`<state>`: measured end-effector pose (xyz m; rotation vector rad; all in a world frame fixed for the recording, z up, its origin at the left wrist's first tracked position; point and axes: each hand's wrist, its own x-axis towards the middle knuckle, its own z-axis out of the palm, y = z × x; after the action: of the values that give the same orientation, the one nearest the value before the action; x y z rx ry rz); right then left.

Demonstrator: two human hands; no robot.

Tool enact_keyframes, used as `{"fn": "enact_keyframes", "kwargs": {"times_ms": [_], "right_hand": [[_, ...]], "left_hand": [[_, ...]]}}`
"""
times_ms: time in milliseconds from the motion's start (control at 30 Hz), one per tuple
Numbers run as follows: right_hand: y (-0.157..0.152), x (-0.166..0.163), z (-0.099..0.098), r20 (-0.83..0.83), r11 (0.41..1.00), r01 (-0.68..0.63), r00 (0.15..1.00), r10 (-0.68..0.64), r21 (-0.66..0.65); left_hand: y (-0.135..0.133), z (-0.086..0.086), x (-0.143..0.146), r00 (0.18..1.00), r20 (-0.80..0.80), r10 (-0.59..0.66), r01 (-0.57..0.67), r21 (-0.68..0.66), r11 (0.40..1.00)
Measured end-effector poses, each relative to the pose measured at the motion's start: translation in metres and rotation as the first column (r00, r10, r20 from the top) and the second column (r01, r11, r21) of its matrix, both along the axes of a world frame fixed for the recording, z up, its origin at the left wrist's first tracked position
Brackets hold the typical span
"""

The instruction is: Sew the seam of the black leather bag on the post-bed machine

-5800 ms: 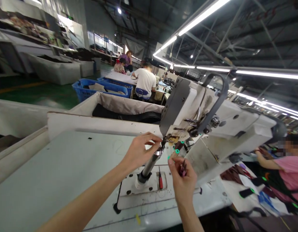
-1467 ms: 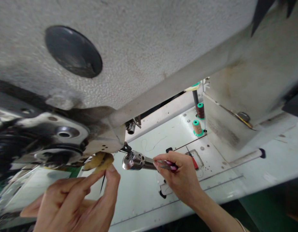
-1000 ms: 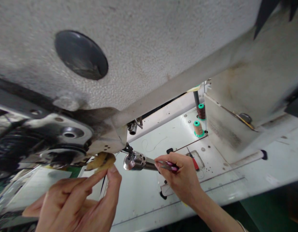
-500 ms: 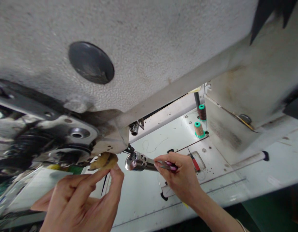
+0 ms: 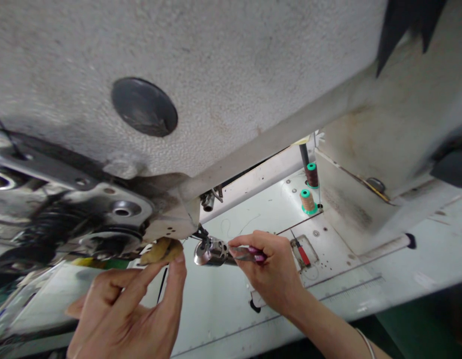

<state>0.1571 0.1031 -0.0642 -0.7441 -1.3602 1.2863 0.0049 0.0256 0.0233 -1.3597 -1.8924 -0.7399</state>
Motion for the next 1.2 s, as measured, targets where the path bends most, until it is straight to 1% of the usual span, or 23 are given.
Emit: {"fn": "enact_keyframes", "kwargs": {"times_ms": [100, 167, 233, 333, 433, 500, 600, 700, 867, 933, 1033, 1067, 1100, 1133, 1200], "right_hand": [[0.001, -0.002, 0.001, 0.003, 1.0, 0.008, 1.0, -0.008, 0.026], [0.002, -0.005, 0.004, -0.017, 0.998, 0.016, 1.0, -0.015, 0.066], [0.005, -0.009, 0.008, -0.054, 0.992, 0.016, 0.998, -0.009, 0.122], [0.009, -0.017, 0.017, -0.088, 0.984, 0.0, 0.996, 0.016, 0.181], [0.013, -0.025, 0.023, -0.069, 0.977, 0.004, 0.998, 0.011, 0.212], [0.013, -0.029, 0.026, -0.046, 0.973, 0.017, 0.999, -0.006, 0.229], [0.011, -0.036, 0.026, -0.023, 0.966, 0.044, 0.999, -0.039, 0.255], [0.009, -0.042, 0.024, -0.022, 0.949, 0.08, 0.997, -0.078, 0.305], [0.005, -0.05, 0.02, 0.008, 0.92, 0.142, 0.988, -0.156, 0.366], [0.003, -0.051, 0.02, 0.031, 0.892, 0.179, 0.977, -0.21, 0.416], [0.001, -0.05, 0.021, 0.059, 0.823, 0.24, 0.948, -0.313, 0.515], [0.001, -0.05, 0.022, 0.065, 0.808, 0.249, 0.941, -0.333, 0.534], [0.001, -0.05, 0.022, 0.067, 0.806, 0.251, 0.939, -0.337, 0.536], [0.001, -0.05, 0.023, 0.066, 0.816, 0.244, 0.943, -0.325, 0.524], [0.001, -0.051, 0.024, 0.046, 0.85, 0.222, 0.96, -0.276, 0.478]], "left_hand": [[0.002, 0.0, -0.001, 0.997, -0.065, 0.049, -0.048, 0.03, 0.998], [0.004, -0.001, -0.003, 0.994, -0.066, 0.085, -0.084, 0.015, 0.996], [0.005, -0.001, -0.004, 0.994, -0.062, 0.089, -0.089, 0.01, 0.996], [0.006, -0.003, -0.007, 0.993, -0.11, 0.031, -0.029, 0.017, 0.999], [0.007, -0.005, -0.01, 0.976, -0.211, -0.058, 0.057, -0.013, 0.998], [0.008, -0.006, -0.013, 0.965, -0.246, -0.088, 0.084, -0.028, 0.996], [0.01, -0.006, -0.016, 0.961, -0.257, -0.105, 0.107, -0.006, 0.994], [0.01, -0.007, -0.018, 0.953, -0.263, -0.147, 0.157, 0.018, 0.987], [0.012, -0.008, -0.021, 0.942, -0.284, -0.177, 0.187, 0.007, 0.982], [0.013, -0.008, -0.024, 0.928, -0.314, -0.201, 0.216, 0.013, 0.976], [0.013, -0.009, -0.028, 0.91, -0.343, -0.231, 0.255, 0.024, 0.967], [0.013, -0.01, -0.029, 0.908, -0.345, -0.238, 0.261, 0.02, 0.965], [0.012, -0.01, -0.029, 0.908, -0.343, -0.242, 0.262, 0.014, 0.965], [0.012, -0.01, -0.03, 0.908, -0.342, -0.243, 0.262, 0.011, 0.965], [0.011, -0.011, -0.03, 0.913, -0.33, -0.24, 0.252, -0.004, 0.968]]}}
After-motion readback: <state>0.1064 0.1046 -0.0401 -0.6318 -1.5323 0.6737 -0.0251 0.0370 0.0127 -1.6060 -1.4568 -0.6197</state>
